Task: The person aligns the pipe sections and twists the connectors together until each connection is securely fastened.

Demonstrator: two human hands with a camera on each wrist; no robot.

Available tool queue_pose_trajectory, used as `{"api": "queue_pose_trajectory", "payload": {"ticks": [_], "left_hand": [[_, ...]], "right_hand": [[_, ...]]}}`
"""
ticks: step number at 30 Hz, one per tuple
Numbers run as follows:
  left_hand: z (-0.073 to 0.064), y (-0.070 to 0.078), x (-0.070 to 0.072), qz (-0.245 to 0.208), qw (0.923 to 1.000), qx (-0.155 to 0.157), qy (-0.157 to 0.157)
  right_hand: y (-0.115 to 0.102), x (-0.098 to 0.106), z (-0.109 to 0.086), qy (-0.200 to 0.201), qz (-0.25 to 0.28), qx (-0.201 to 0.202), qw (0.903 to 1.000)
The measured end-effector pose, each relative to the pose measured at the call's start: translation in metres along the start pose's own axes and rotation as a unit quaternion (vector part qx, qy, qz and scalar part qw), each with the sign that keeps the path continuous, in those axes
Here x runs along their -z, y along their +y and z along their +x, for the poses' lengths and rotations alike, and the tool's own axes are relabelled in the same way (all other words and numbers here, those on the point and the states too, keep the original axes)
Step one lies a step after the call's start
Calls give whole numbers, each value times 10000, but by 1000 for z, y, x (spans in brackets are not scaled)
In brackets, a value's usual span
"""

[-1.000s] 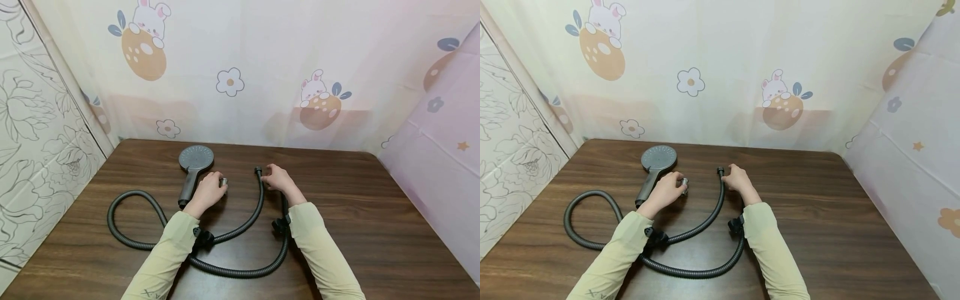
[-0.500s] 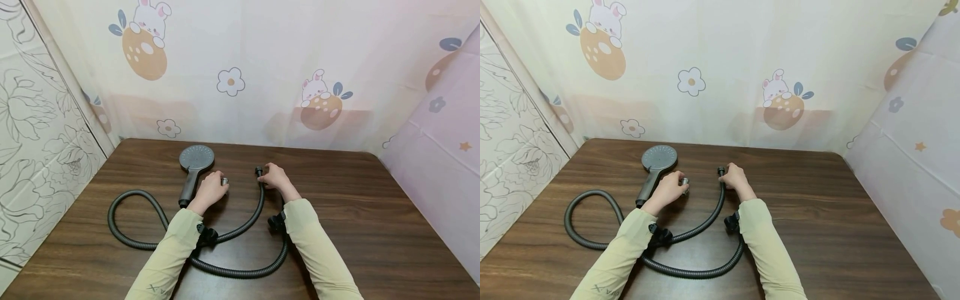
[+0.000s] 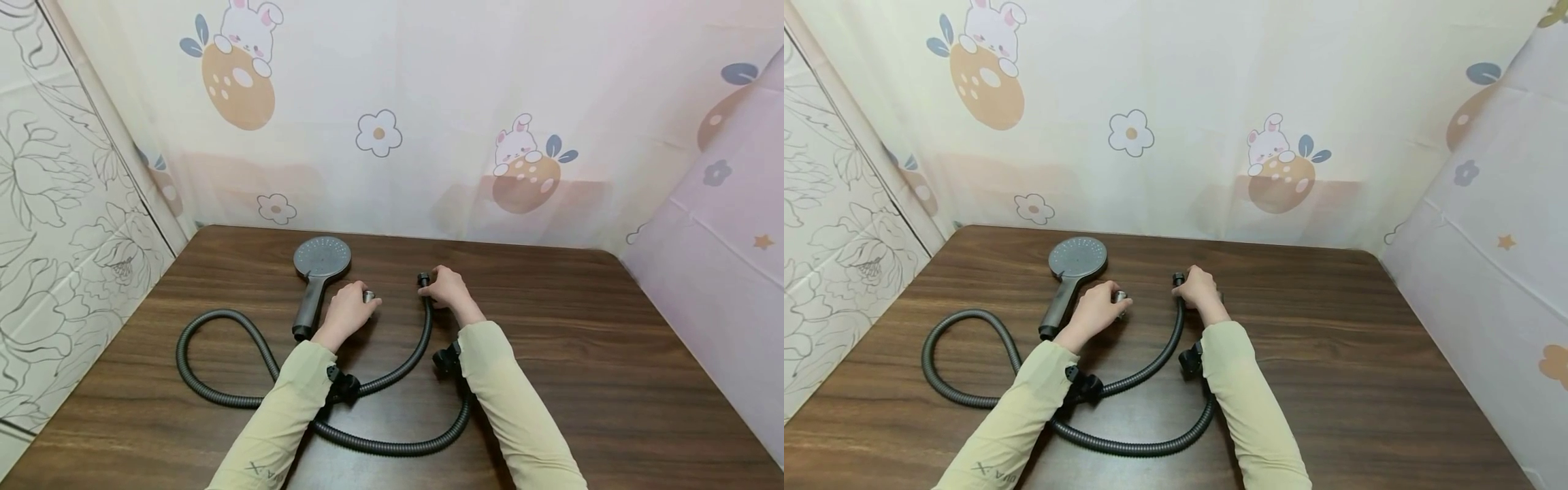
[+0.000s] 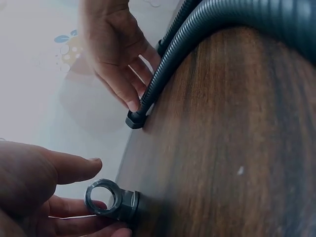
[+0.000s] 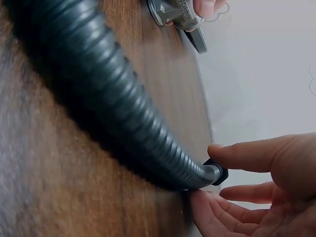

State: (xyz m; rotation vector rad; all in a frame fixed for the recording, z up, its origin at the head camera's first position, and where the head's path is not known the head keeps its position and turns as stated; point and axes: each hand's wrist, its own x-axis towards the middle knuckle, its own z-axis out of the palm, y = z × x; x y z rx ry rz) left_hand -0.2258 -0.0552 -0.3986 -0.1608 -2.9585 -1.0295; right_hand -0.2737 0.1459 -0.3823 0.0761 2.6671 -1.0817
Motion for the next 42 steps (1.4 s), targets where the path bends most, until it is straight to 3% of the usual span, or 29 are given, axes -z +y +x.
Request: {"api": "queue_pose_trajectory", "payload": {"ticks": [7, 32, 38, 42], "left_hand": [[2, -2, -1, -27, 10000, -5, -24], [2, -6, -4, -584, 9982, 155, 32], [2, -3, -1, -718, 9973, 143, 41], [1, -2, 2, -919, 9955, 247, -8]], "right_hand": [[1, -2, 2, -23, 191, -143, 9997], [2, -4, -1, -249, 355, -71, 9990], [-1, -2, -3, -317, 532, 51, 9981], [-2, -3, -4, -435, 924, 64, 9947]]}}
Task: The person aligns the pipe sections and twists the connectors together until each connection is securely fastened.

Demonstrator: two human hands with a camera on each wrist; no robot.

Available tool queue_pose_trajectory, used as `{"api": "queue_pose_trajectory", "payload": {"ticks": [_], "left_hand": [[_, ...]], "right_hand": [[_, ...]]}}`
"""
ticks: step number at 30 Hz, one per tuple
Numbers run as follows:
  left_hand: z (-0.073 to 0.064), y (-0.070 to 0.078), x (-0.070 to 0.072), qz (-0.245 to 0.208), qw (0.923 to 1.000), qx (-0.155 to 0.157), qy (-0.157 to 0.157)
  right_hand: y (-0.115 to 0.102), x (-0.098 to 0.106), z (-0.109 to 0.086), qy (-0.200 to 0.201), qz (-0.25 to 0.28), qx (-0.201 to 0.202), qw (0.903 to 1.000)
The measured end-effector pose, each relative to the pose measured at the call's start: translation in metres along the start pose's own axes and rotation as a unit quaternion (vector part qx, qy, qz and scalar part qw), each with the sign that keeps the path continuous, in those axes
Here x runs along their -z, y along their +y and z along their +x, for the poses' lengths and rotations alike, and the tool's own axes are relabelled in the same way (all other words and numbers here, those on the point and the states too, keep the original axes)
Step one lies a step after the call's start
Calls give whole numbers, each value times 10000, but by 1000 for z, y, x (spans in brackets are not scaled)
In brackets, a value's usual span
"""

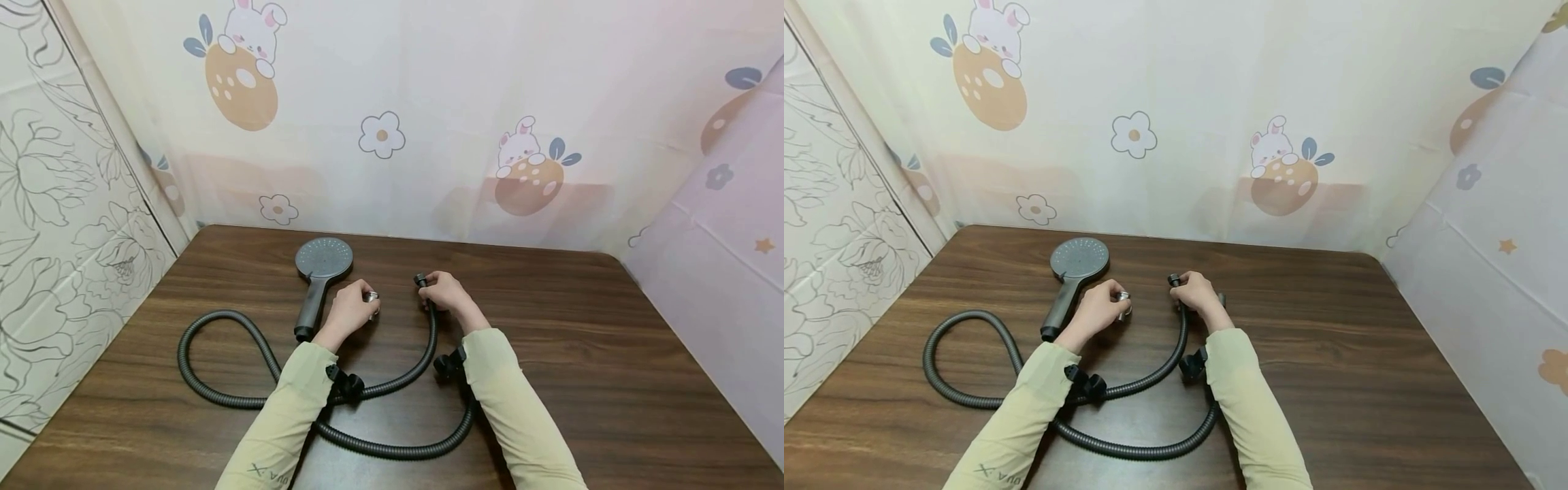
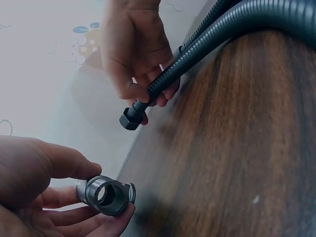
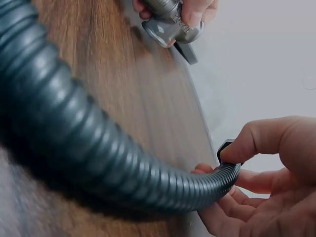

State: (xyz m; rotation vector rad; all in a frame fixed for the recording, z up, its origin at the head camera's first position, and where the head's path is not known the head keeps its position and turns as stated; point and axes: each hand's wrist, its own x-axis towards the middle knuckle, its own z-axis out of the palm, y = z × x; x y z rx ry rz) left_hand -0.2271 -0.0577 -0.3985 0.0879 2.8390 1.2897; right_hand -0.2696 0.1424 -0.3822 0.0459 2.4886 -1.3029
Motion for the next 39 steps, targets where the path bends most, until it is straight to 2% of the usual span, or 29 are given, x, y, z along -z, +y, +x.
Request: {"api": "queue_pose_trajectory", "payload": {"ticks": [4, 11, 18, 31, 39], "left_hand": [[0, 0, 2, -142, 9999, 13, 60], [1, 1, 2, -177, 9993, -77, 322], [2, 2, 6, -505, 9976, -55, 464], [5, 4, 10, -512, 9963, -283, 622], [6, 7, 10, -516, 9970, -276, 503]], "right_hand": [[2, -1, -1, -152, 538, 76, 9984], [3, -2, -1, -256, 735, 477, 9958], [-1, -4, -6, -261, 1193, 685, 9901], [-7, -12, -11, -28, 1440, 816, 9862], [-11, -14, -13, 74, 1507, 825, 9851]]}}
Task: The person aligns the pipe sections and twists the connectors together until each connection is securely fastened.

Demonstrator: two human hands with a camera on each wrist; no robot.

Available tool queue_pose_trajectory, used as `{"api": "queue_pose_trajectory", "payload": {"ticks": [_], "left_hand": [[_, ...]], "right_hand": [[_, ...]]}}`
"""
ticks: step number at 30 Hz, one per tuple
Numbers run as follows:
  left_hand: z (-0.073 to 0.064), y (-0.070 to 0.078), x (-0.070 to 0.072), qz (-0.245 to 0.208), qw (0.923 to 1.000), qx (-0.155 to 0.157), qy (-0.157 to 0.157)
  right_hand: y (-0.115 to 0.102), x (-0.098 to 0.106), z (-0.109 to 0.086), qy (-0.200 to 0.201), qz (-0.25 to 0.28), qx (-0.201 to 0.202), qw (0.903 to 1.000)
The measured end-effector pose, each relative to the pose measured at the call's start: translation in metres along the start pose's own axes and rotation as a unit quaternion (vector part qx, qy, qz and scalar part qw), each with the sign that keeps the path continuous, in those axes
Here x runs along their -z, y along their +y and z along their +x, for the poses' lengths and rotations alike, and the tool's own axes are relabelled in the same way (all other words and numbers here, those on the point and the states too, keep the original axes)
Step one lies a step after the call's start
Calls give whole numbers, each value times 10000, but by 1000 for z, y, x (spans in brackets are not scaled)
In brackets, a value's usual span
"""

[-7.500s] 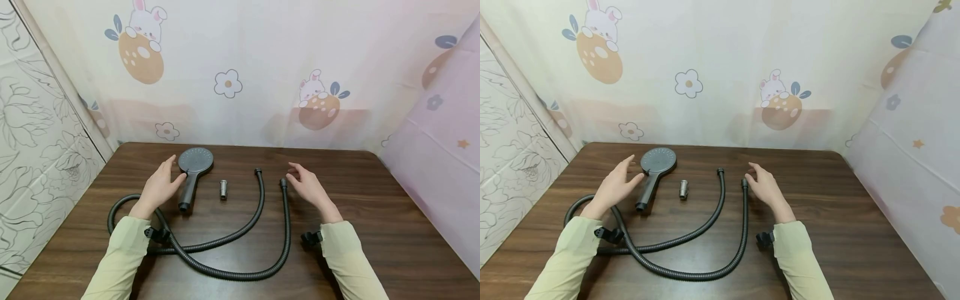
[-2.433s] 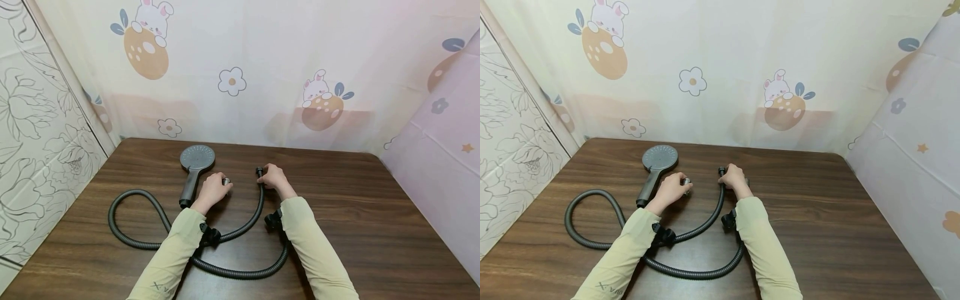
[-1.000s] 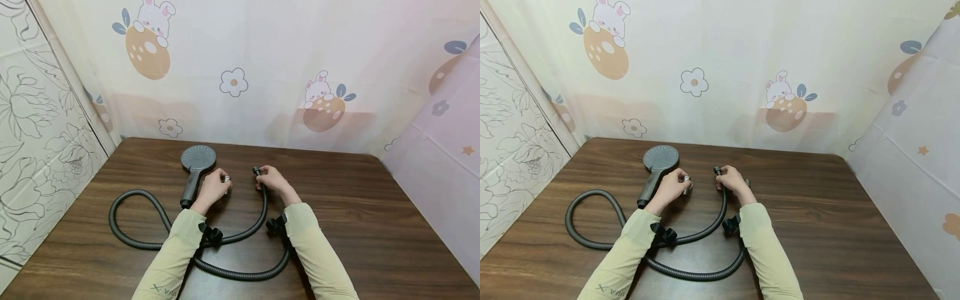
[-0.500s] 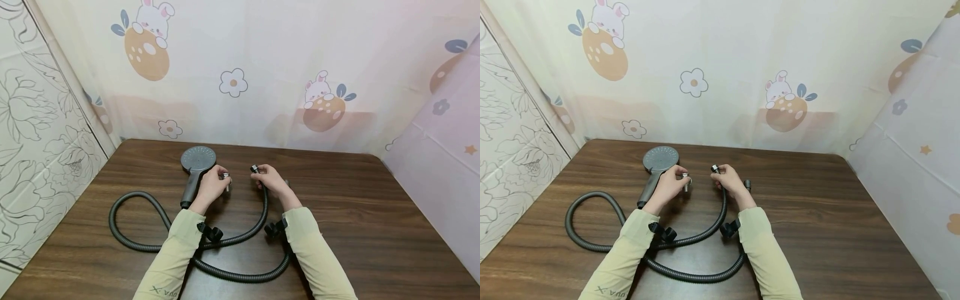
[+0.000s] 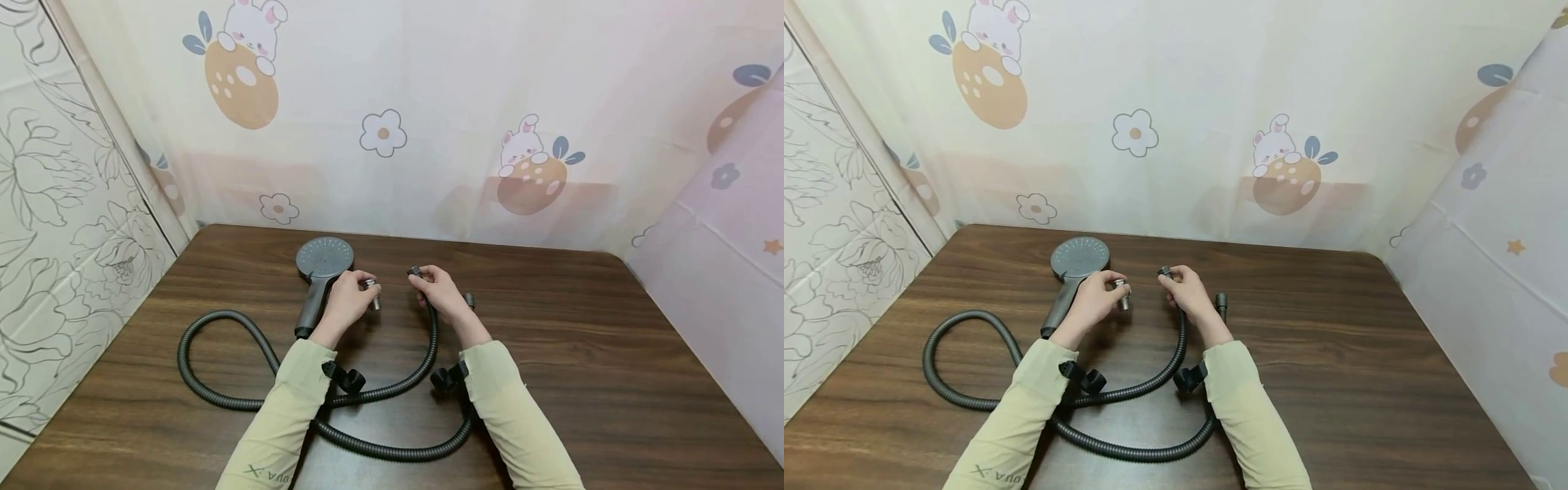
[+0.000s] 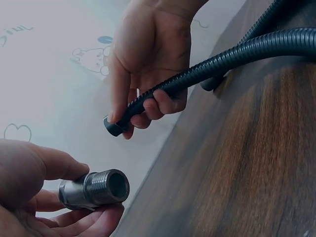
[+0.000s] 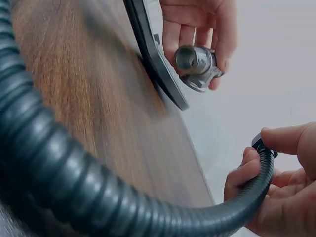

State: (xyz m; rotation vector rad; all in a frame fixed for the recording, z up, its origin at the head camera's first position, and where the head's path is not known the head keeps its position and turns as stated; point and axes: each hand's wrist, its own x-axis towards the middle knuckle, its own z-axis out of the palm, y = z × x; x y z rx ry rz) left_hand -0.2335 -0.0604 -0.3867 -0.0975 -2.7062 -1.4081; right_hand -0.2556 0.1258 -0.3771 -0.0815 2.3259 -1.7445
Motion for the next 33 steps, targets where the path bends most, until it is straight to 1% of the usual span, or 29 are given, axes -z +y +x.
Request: {"api": "queue_pose_trajectory", "payload": {"ticks": [4, 7, 13, 21, 26, 29, 33], "left_hand": [[-1, 0, 0, -28, 9999, -85, 89], [0, -1, -1, -59, 9998, -134, 112], [1, 0, 0, -185, 9996, -126, 169], [2, 5, 1, -427, 9990, 80, 120], [3, 6, 3, -844, 9960, 298, 51], [4, 6, 3, -1065, 9936, 380, 16], [6, 6, 3, -1141, 9926, 411, 27]], "right_hand": [[-1, -2, -2, 122, -33, 15, 9999], [-1, -4, -5, 194, 45, 4, 9998], [0, -8, -7, 241, 100, 112, 9996], [1, -10, -8, 299, 102, 220, 9993], [2, -12, -10, 267, 255, 450, 9983], [2, -13, -12, 253, 386, 520, 9976], [1, -15, -12, 274, 453, 547, 9971]]}}
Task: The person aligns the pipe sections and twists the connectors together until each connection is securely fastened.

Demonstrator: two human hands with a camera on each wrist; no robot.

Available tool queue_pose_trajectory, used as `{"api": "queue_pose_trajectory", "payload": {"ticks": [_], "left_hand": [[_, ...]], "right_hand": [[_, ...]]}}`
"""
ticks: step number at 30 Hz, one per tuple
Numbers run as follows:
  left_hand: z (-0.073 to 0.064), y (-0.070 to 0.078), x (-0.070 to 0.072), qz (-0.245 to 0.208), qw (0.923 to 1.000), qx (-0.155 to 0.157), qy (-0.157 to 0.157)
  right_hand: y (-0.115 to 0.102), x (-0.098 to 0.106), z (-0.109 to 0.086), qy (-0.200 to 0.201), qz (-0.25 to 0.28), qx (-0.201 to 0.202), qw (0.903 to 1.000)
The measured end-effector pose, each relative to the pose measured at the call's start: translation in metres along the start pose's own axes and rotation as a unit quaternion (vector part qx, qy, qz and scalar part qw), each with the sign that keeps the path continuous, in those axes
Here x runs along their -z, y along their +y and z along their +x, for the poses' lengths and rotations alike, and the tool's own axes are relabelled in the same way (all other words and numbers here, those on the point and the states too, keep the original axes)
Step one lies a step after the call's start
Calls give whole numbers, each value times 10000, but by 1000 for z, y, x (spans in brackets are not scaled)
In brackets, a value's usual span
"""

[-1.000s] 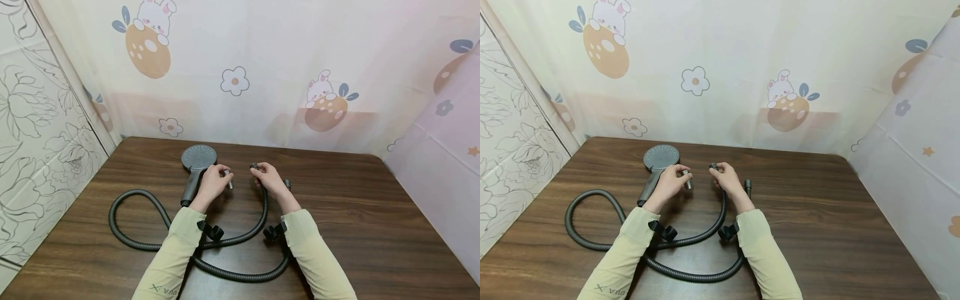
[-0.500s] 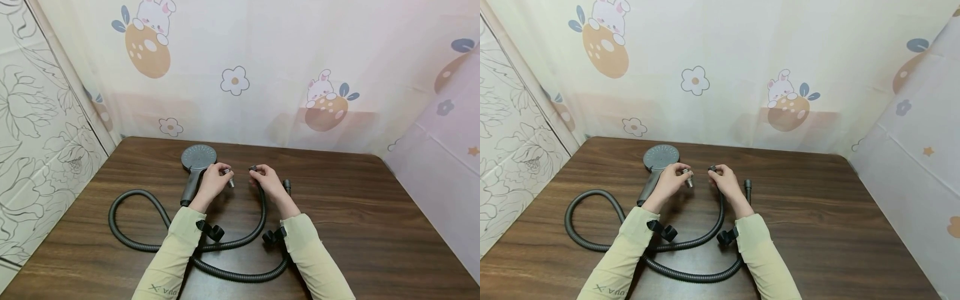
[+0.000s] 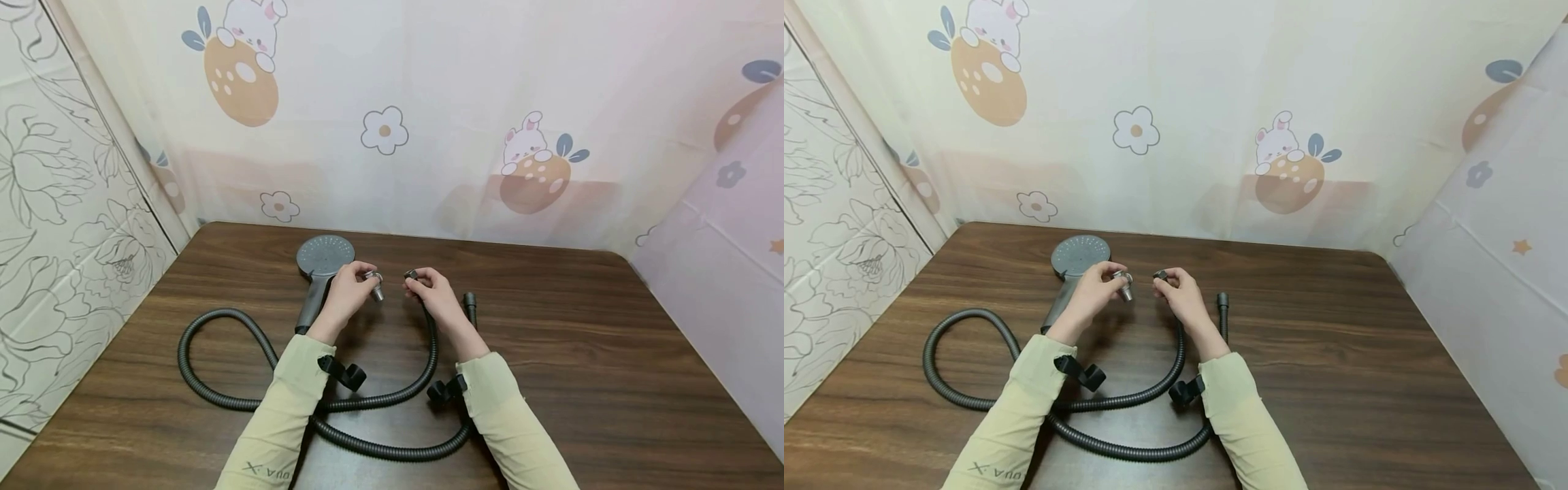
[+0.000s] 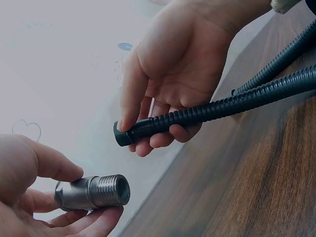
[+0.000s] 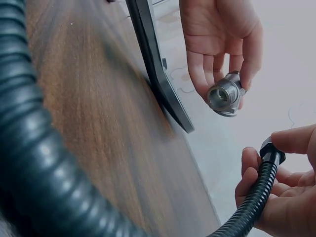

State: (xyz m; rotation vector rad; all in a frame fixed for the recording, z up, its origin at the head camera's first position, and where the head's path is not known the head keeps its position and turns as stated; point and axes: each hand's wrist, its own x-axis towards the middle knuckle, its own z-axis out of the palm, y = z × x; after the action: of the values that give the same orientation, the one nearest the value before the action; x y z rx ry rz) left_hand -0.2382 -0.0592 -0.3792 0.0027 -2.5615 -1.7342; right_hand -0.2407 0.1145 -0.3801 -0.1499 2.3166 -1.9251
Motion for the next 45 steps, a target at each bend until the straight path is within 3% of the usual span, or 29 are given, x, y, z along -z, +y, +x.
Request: {"api": "queue_pose_trajectory", "payload": {"ticks": [12, 25, 38, 45], "left_hand": [[1, 10, 1, -138, 9997, -116, 147], [0, 15, 4, -1278, 9910, -107, 374], [0, 18, 1, -1633, 9850, -104, 541], [0, 20, 0, -1749, 9827, -124, 591]], "right_hand": [[-2, -3, -5, -16, -438, 9, 9990], [-3, -11, -10, 81, -634, 123, 9979], [-3, -18, -11, 108, -636, 524, 9965], [-5, -21, -12, 163, -640, 509, 9965]]}}
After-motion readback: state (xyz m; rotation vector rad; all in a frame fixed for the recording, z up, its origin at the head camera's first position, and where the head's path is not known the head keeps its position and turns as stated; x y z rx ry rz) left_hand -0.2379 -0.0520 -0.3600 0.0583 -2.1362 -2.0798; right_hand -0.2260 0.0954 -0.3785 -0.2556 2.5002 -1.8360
